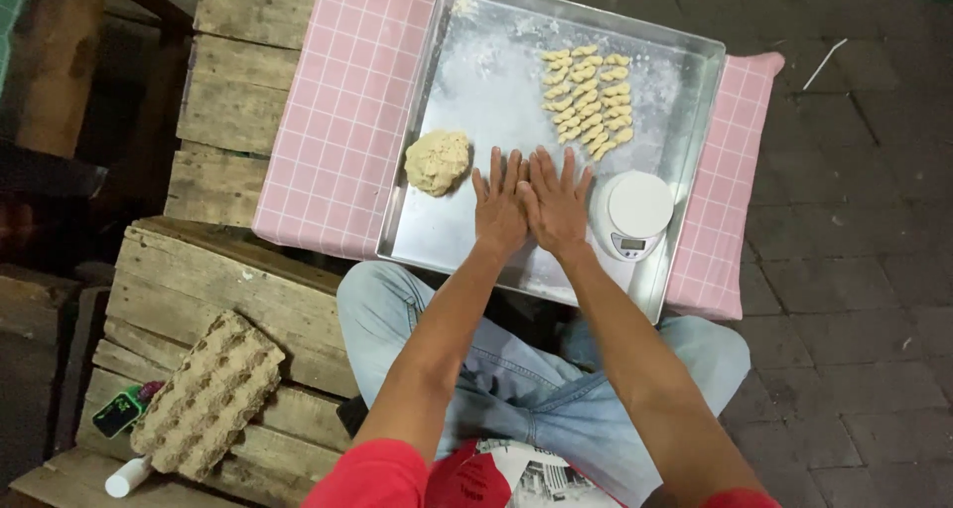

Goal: Shaping small pieces of dough into twists and placing them on a metal tray

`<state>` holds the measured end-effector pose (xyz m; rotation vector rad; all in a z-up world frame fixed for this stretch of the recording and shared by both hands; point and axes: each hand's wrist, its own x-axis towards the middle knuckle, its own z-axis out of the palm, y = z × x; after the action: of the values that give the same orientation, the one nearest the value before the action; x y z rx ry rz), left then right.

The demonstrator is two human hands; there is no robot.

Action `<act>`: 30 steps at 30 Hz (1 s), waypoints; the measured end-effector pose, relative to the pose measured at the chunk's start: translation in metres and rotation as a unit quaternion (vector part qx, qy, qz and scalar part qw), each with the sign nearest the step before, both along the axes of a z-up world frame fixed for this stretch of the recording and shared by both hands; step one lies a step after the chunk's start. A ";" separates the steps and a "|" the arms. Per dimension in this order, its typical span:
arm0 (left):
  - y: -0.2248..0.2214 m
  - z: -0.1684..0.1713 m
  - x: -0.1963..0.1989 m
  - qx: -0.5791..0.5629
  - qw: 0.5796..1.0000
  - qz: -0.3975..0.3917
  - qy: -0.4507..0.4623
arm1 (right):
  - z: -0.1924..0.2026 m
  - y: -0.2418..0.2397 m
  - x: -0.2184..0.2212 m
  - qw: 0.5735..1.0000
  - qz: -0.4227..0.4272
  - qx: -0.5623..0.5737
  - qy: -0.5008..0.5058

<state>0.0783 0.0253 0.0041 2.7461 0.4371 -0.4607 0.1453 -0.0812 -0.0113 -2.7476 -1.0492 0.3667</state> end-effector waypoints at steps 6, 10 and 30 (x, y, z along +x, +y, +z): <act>-0.003 -0.009 -0.025 -0.009 0.999 -0.003 0.039 | -0.009 -0.020 -0.029 0.999 -0.011 -0.030 0.021; -0.005 0.007 -0.041 -0.013 0.997 -0.002 0.080 | -0.009 -0.038 -0.047 0.999 -0.009 -0.037 0.011; -0.013 0.042 -0.092 -0.043 0.996 0.056 0.053 | -0.016 -0.078 -0.094 0.994 -0.019 0.035 -0.098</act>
<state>-0.0139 0.0118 0.0464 2.6077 0.5793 -0.5841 0.0513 -0.1588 -0.0276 -2.7798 -1.0297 0.0535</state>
